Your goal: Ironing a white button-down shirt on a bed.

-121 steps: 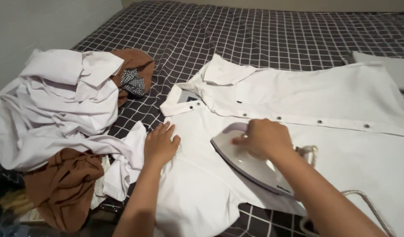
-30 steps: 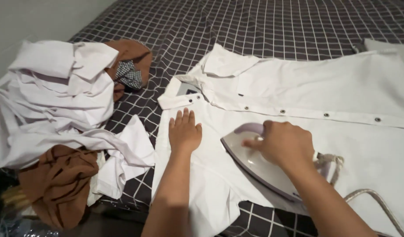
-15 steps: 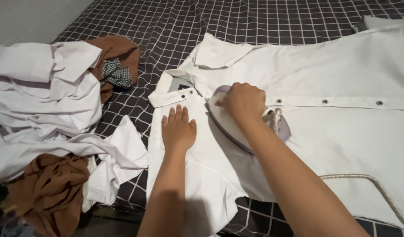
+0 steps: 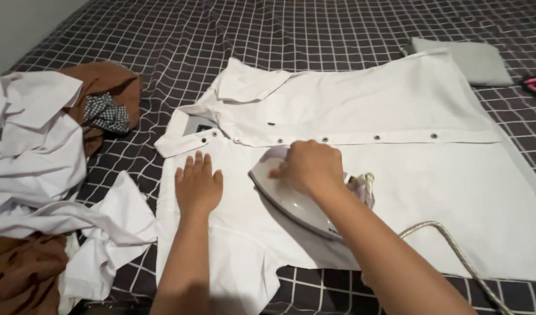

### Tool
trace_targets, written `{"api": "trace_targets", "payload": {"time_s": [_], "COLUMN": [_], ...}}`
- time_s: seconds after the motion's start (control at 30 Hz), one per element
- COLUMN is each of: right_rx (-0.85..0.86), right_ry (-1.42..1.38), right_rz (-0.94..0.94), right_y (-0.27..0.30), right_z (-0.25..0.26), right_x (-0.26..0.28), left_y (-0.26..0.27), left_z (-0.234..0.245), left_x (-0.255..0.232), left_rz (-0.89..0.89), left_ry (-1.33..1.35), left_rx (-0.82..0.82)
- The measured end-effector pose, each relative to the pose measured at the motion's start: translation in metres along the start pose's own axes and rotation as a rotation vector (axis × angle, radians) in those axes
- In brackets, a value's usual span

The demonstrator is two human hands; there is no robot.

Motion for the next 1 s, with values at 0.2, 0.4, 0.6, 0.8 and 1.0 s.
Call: {"api": "trace_targets", "payload": {"time_s": [0.2, 0.4, 0.6, 0.8, 1.0], "right_rx": [0.003, -0.176, -0.288, -0.244, -0.143], "right_ry": [-0.002, -0.004, -0.038, -0.001, -0.028], "right_rz": [-0.064, -0.056, -0.024, -0.03, 0.028], "right_y": [0.008, -0.027, -0.077, -0.106, -0.085], "right_z": [-0.005, -0.012, -0.017, -0.017, -0.018], "right_x": [-0.009, -0.004, 0.013, 0.025, 0.016], "left_y": [-0.003, -0.001, 0.0, -0.003, 0.0], "left_z": [0.0, 0.001, 0.003, 0.002, 0.007], "left_x": [0.0, 0.0, -0.001, 0.0, -0.002], "left_rz": [0.021, 0.027, 0.023, 0.019, 0.025], "left_ry": [0.009, 0.005, 0.015, 0.017, 0.042], "left_rx": [0.031, 0.049, 0.044, 0.029, 0.028]}}
Point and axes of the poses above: each hand's wrist, its own y-axis away from the middle knuckle, its own z-axis out of the back of the hand, x = y × z, the point moved 10 cm from there along -y, towards the middle knuckle, and after that the axes turned 6 degrees about x, right-handed, at the moved point
